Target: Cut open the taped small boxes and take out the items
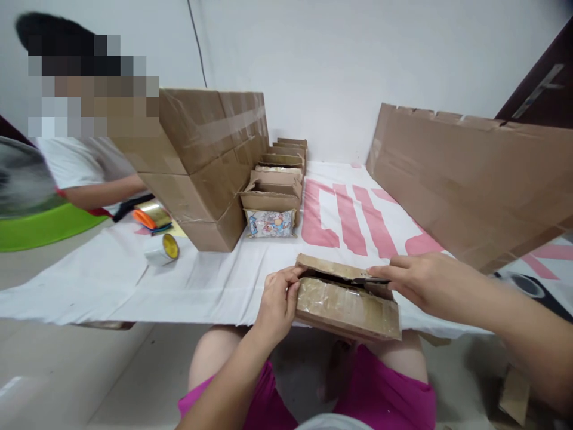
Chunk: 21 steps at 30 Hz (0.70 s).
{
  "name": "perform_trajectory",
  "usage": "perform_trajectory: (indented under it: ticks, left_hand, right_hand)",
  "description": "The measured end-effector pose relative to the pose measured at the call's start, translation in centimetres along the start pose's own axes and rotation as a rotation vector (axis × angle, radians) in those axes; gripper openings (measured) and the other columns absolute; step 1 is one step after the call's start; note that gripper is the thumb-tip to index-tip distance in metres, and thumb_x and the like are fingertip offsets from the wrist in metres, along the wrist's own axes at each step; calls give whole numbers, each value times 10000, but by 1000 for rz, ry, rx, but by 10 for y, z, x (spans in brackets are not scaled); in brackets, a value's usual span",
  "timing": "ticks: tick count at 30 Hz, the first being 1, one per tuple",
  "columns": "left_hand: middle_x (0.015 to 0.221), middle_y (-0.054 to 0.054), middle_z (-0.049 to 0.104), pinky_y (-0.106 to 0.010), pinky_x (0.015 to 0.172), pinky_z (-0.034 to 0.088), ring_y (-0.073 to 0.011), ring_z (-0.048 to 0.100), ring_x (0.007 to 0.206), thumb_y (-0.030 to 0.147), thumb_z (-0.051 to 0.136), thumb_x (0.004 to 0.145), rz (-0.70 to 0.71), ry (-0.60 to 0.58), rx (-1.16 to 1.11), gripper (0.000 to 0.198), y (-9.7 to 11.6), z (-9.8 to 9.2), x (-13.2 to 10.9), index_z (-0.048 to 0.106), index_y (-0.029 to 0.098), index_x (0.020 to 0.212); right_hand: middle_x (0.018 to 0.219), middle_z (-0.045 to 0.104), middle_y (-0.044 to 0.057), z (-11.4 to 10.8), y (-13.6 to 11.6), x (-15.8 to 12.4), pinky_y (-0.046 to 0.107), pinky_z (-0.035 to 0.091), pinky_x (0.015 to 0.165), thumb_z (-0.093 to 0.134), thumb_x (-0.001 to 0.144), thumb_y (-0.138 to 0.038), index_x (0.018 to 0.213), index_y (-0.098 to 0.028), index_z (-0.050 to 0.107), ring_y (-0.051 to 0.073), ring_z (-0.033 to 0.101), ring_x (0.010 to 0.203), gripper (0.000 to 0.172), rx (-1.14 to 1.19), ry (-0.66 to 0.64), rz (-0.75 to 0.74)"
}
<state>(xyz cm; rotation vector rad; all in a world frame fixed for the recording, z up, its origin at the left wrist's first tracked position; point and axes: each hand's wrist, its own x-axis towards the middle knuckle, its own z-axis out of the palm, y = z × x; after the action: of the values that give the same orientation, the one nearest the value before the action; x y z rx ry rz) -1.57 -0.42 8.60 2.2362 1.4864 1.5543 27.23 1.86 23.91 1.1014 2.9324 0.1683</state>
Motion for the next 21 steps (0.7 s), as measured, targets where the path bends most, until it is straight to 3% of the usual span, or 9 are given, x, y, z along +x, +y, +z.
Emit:
perform_trajectory:
  ticks: [3,9,15,21]
  left_hand:
    - [1065,-96,688,-378,855,483,-217,629,1040,235,406,963,-67,8,-8,115,-5,2,-4,508,203,1004]
    - [1120,-118,644,-393,857,504,-232,609,1036,305,435,953,-107,88,44,243,-6,11,-11,481,183,1158]
    - [1117,-111,640,-381,871,476,-226,598,1039,259,420,953,-52,104,116,250,0,15,-9,492,177,1179]
    - [1112,-92,644,-363,913,448,-209,591,1081,209,394,952,14,81,96,228,-1,12,-6,529,185,1134]
  right_hand:
    - [900,708,39,8,3,0,243,446,619,464,940,-214,1246,-285,585,150,658,707,337,18,58,-4]
    - [1121,701,61,50,35,-5,326,535,681,398,968,-274,1289,-238,525,218,693,888,347,76,217,212]
    - [1234,665,54,111,61,-13,389,577,739,370,973,-338,1361,-250,472,248,693,965,410,194,163,375]
    - [1353,582,74,135,70,-20,417,528,926,326,978,-384,1390,-235,458,260,600,1176,458,335,233,461]
